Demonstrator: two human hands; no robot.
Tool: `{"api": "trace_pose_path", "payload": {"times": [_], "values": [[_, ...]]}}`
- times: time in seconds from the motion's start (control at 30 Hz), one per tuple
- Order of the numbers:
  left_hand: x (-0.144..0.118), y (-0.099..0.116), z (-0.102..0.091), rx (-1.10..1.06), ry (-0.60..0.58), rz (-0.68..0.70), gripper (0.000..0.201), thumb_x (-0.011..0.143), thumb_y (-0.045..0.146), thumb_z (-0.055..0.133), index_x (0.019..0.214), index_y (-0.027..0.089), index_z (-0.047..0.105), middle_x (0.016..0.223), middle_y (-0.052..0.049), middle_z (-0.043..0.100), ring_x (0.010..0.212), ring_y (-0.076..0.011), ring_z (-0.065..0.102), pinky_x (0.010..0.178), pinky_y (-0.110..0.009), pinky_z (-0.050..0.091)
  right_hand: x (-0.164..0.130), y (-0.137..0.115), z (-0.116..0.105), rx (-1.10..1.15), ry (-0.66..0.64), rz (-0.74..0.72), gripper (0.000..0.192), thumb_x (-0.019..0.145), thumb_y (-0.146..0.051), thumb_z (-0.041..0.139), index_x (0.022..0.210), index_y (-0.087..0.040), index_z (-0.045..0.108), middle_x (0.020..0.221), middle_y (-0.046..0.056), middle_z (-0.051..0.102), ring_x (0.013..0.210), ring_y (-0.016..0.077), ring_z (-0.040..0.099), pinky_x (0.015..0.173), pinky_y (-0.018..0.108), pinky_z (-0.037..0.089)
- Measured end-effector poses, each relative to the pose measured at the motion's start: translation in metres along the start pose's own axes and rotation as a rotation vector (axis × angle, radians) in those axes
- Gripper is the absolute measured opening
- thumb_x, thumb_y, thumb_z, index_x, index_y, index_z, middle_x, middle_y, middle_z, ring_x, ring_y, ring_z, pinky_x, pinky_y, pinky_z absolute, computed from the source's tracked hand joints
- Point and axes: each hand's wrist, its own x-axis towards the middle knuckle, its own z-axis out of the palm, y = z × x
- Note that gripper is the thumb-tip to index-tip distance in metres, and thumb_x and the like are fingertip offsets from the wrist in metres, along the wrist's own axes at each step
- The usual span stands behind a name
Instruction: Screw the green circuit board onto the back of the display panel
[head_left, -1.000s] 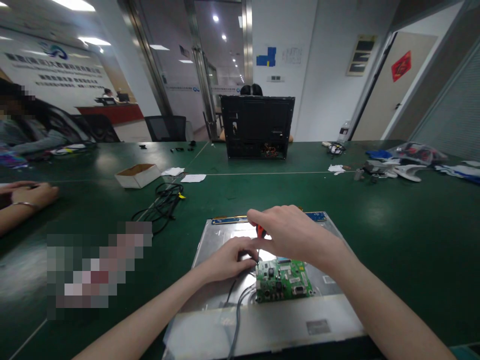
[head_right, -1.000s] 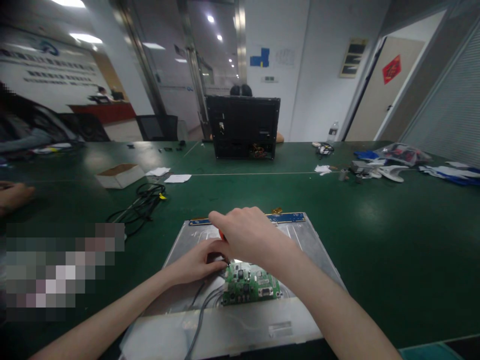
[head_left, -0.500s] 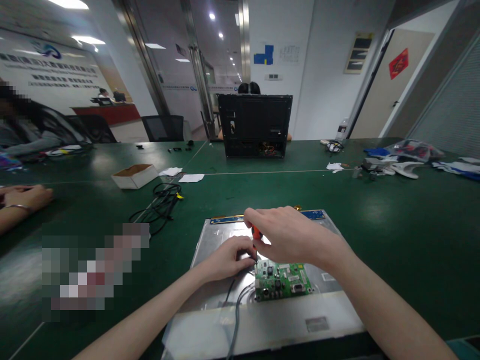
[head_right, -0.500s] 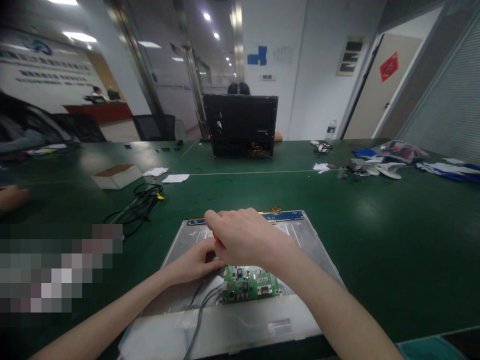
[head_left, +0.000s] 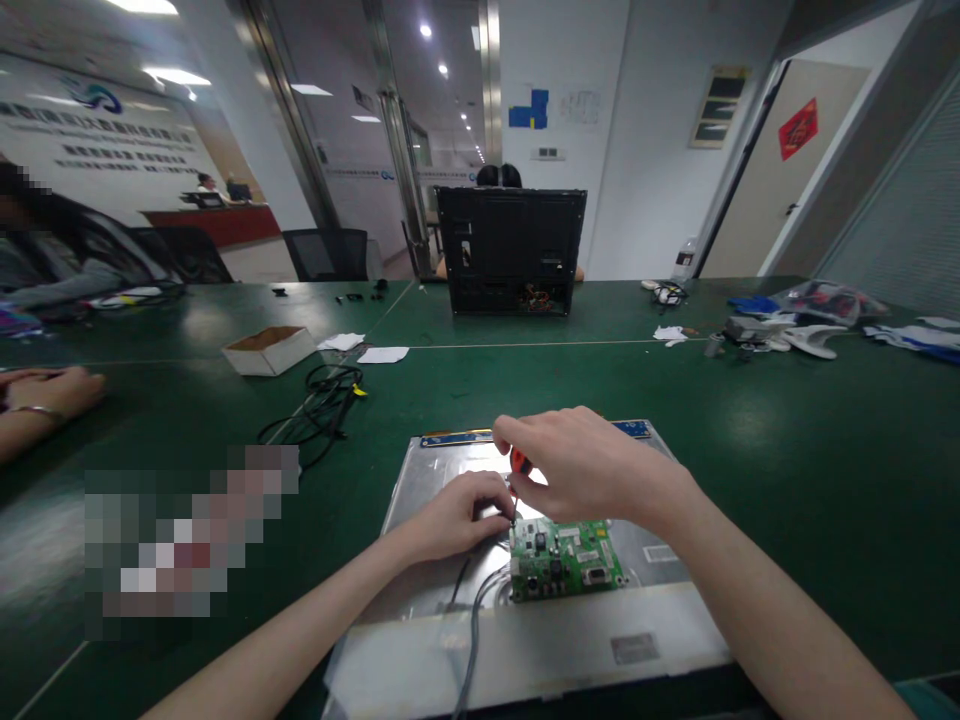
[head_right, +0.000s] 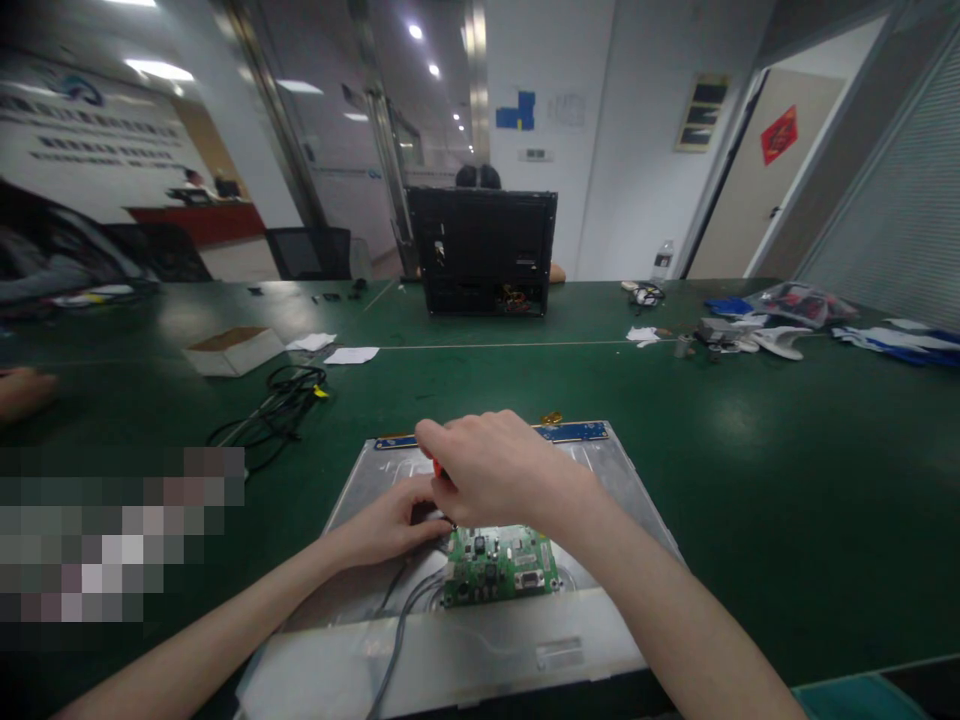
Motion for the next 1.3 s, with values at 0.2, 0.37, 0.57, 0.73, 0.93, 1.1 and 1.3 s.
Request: {"api": "trace_pose_path", "payload": {"times": [0.2, 0.37, 0.57, 0.73, 0.93, 1.1, 1.3], "values": [[-0.0005, 0.0028, -0.0008, 0.019, 0.010, 0.000, 0.010, 0.078, 0.013, 0.062, 0.085, 0.017, 0.068, 0.088, -0.003, 0.070, 0.084, -0.0204, 0.062, 0.080, -0.031, 0.049, 0.0023, 0.0012, 0.0021, 0.009, -0.009, 0.005, 0.018, 0.093, -0.035, 0.058, 0.099, -0.019, 0.056, 0.083, 0.003, 0.070, 0.065, 0.0153, 0.058, 0.051, 0.026, 0.026], [0.0000, 0.0027, -0.0016, -0.002, -0.010, 0.011, 0.008, 0.079, 0.012, 0.062, 0.081, 0.017, 0.067, 0.085, -0.002, 0.070, 0.081, -0.0190, 0.062, 0.079, -0.030, 0.049, 0.0050, 0.0019, 0.0036, -0.040, 0.007, 0.030, 0.014, 0.095, -0.033, 0.054, 0.095, -0.020, 0.057, 0.075, 0.001, 0.068, 0.060, 0.0142, 0.055, 0.049, 0.026, 0.023], [0.0007, -0.0049, -0.0003, -0.020, -0.028, -0.004, 0.009, 0.079, 0.014, 0.064, 0.087, 0.016, 0.068, 0.087, -0.004, 0.070, 0.084, -0.0202, 0.063, 0.079, -0.030, 0.049, 0.0014, 0.0011, 0.0017, -0.022, 0.004, 0.010, 0.009, 0.088, -0.022, 0.054, 0.096, -0.019, 0.056, 0.081, 0.003, 0.068, 0.062, 0.0138, 0.054, 0.050, 0.027, 0.020], [0.0008, -0.0037, 0.0005, -0.017, -0.018, -0.007, 0.009, 0.078, 0.013, 0.064, 0.084, 0.016, 0.068, 0.085, -0.002, 0.071, 0.082, -0.0198, 0.063, 0.080, -0.030, 0.050, 0.0006, 0.0007, 0.0012, -0.012, 0.006, -0.006, 0.010, 0.088, -0.022, 0.054, 0.097, -0.020, 0.058, 0.084, 0.003, 0.069, 0.065, 0.0141, 0.055, 0.051, 0.027, 0.021], [-0.0004, 0.0006, 0.0010, 0.005, 0.056, 0.005, 0.010, 0.076, 0.012, 0.066, 0.084, 0.017, 0.069, 0.088, -0.003, 0.072, 0.084, -0.0209, 0.063, 0.081, -0.031, 0.051, 0.0042, -0.0051, 0.0004, 0.019, -0.004, -0.012, 0.010, 0.092, -0.027, 0.057, 0.089, -0.020, 0.063, 0.081, 0.002, 0.069, 0.065, 0.0128, 0.054, 0.052, 0.027, 0.021], [-0.0012, 0.0002, 0.0009, -0.011, -0.009, -0.013, 0.014, 0.079, 0.012, 0.061, 0.088, 0.017, 0.069, 0.089, -0.003, 0.073, 0.085, -0.0210, 0.065, 0.081, -0.031, 0.052, 0.0073, -0.0061, 0.0029, -0.009, 0.016, 0.011, 0.021, 0.097, -0.029, 0.051, 0.085, -0.019, 0.065, 0.080, 0.003, 0.070, 0.066, 0.0137, 0.055, 0.052, 0.028, 0.021], [0.0000, -0.0029, 0.0000, -0.019, -0.019, 0.024, 0.009, 0.080, 0.013, 0.063, 0.087, 0.016, 0.069, 0.087, -0.004, 0.071, 0.084, -0.0204, 0.064, 0.081, -0.031, 0.050, 0.0035, -0.0015, 0.0032, 0.039, 0.005, 0.018, 0.018, 0.091, -0.021, 0.052, 0.108, -0.018, 0.060, 0.096, 0.005, 0.071, 0.073, 0.0162, 0.060, 0.054, 0.028, 0.026]]}}
